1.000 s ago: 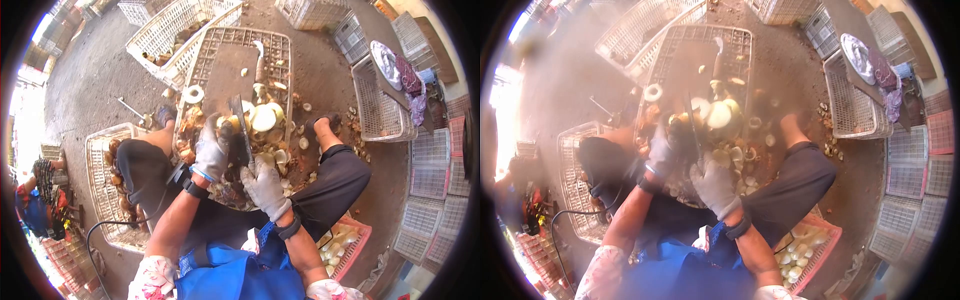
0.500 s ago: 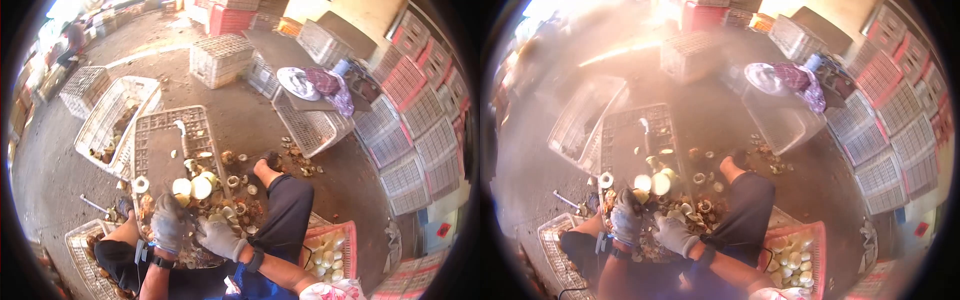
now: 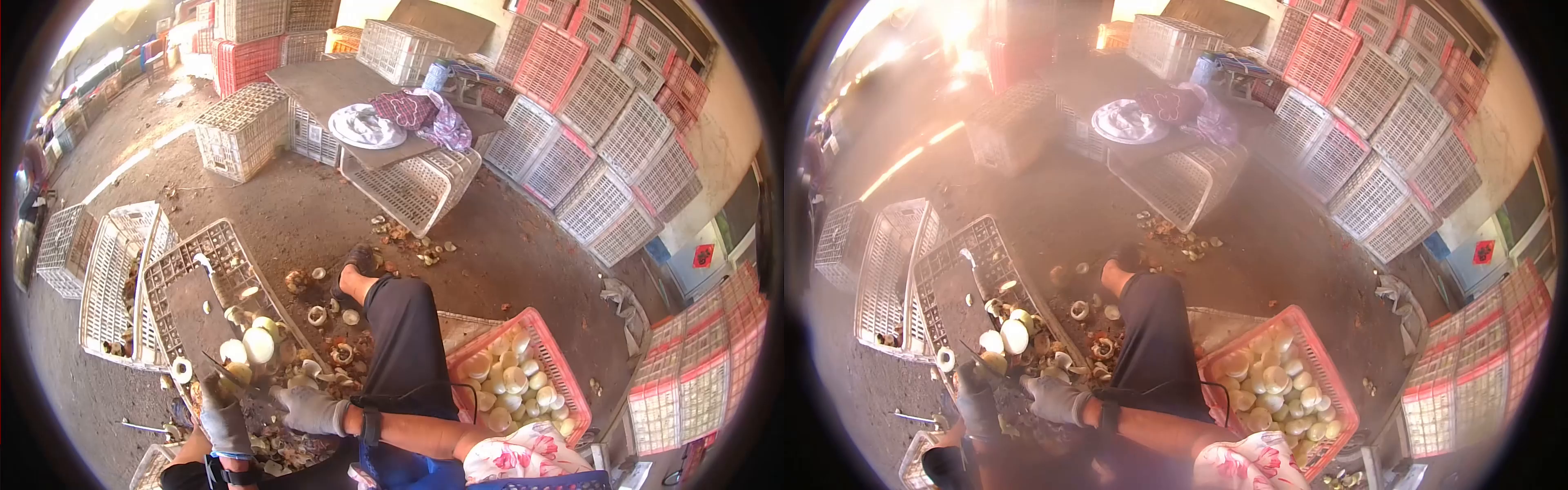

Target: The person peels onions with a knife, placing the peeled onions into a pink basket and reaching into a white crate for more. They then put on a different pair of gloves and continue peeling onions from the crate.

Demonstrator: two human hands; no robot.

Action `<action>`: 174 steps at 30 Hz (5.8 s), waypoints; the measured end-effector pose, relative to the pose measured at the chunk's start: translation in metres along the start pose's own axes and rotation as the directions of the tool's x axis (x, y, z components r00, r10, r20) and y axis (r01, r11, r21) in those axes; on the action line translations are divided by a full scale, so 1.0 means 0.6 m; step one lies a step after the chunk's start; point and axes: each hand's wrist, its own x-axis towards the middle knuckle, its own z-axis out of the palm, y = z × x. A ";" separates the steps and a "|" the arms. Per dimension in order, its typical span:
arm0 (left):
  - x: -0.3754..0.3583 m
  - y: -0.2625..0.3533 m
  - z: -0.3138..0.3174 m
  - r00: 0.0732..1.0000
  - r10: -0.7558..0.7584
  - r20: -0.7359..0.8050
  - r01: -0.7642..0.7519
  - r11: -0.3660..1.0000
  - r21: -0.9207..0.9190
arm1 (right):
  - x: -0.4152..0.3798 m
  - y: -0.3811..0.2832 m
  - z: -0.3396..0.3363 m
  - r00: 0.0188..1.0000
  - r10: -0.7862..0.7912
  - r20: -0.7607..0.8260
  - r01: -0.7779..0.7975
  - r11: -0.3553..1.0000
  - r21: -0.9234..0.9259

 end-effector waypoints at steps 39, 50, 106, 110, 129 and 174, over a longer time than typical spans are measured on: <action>-0.029 -0.082 -0.007 0.951 -0.131 -0.281 0.145 0.989 0.027 | 0.004 0.040 -0.044 0.861 -0.447 0.243 -0.500 -0.654 0.568; -0.023 0.001 -0.072 0.848 0.411 -0.334 -0.341 0.906 0.250 | -0.056 0.026 -0.060 0.905 -0.111 0.412 -0.416 -0.015 0.909; -0.039 -0.062 0.025 0.983 0.154 -0.100 -0.156 0.987 -0.019 | -0.058 0.028 0.046 0.896 0.384 0.222 -0.374 0.386 0.843; -0.019 -0.057 0.044 0.975 -0.218 0.034 0.220 0.946 -0.237 | -0.068 0.047 0.021 0.951 0.196 0.240 -0.300 0.384 0.873; -0.124 0.077 0.144 0.939 0.311 0.145 -0.250 0.910 -0.331 | -0.248 0.044 -0.128 0.967 -0.245 -0.074 -0.043 -0.437 0.898; -0.012 0.197 -0.053 0.909 0.287 0.304 0.356 -0.150 -0.923 | -0.437 0.006 -0.279 0.626 -0.205 -0.753 0.205 0.974 -0.094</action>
